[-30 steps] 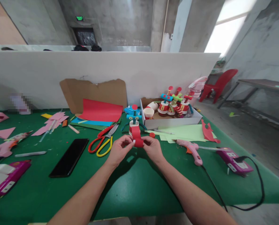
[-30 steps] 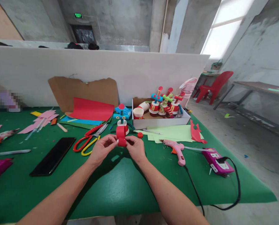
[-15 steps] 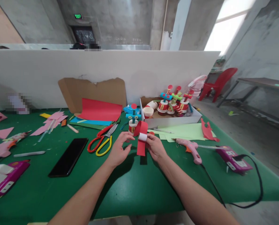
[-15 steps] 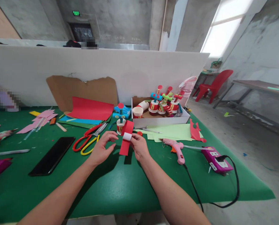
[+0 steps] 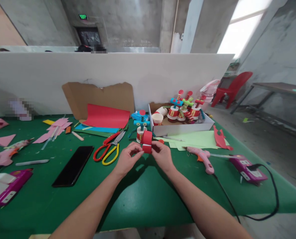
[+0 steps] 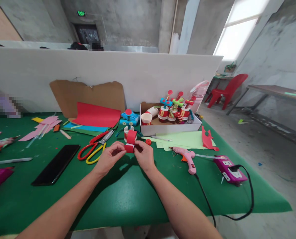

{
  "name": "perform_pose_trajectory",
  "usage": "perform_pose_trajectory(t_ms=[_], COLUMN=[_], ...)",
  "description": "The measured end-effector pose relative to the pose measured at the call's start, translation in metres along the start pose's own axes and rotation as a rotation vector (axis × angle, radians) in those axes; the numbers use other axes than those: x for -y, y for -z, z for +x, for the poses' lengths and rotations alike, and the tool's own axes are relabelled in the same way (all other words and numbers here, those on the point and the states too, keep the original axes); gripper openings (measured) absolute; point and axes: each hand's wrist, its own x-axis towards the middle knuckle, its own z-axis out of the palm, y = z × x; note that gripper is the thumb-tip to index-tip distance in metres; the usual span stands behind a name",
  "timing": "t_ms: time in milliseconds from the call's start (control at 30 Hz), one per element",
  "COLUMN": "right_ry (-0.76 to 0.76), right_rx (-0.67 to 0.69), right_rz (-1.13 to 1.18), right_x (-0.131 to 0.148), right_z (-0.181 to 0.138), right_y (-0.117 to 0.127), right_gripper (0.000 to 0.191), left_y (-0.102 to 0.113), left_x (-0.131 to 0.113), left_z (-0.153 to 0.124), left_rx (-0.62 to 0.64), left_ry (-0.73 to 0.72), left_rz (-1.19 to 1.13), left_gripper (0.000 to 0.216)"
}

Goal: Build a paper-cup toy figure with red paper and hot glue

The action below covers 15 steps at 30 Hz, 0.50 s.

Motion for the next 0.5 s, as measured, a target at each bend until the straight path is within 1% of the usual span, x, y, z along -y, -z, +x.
perform_pose_trajectory(t_ms=[133, 333, 500], right_ry=[0.013, 0.167, 0.217], right_rx=[0.002, -0.012, 0.008], right_rz=[-0.007, -0.173, -0.262], right_x=[0.0010, 0.0058, 0.0057], right_z=[-0.0017, -0.0048, -0.0060], right_y=[-0.0010, -0.0001, 0.0011], right_gripper=[0.016, 0.014, 0.014], left_y=[-0.0025, -0.0054, -0.0060], left_x=[-0.0011, -0.0078, -0.0069], left_z=[-0.0003, -0.0006, -0.0001], left_rx=[-0.021, -0.015, 0.003], left_ry=[0.063, 0.224, 0.272], left_rz=[-0.030, -0.151, -0.276], left_gripper=[0.019, 0.026, 0.031])
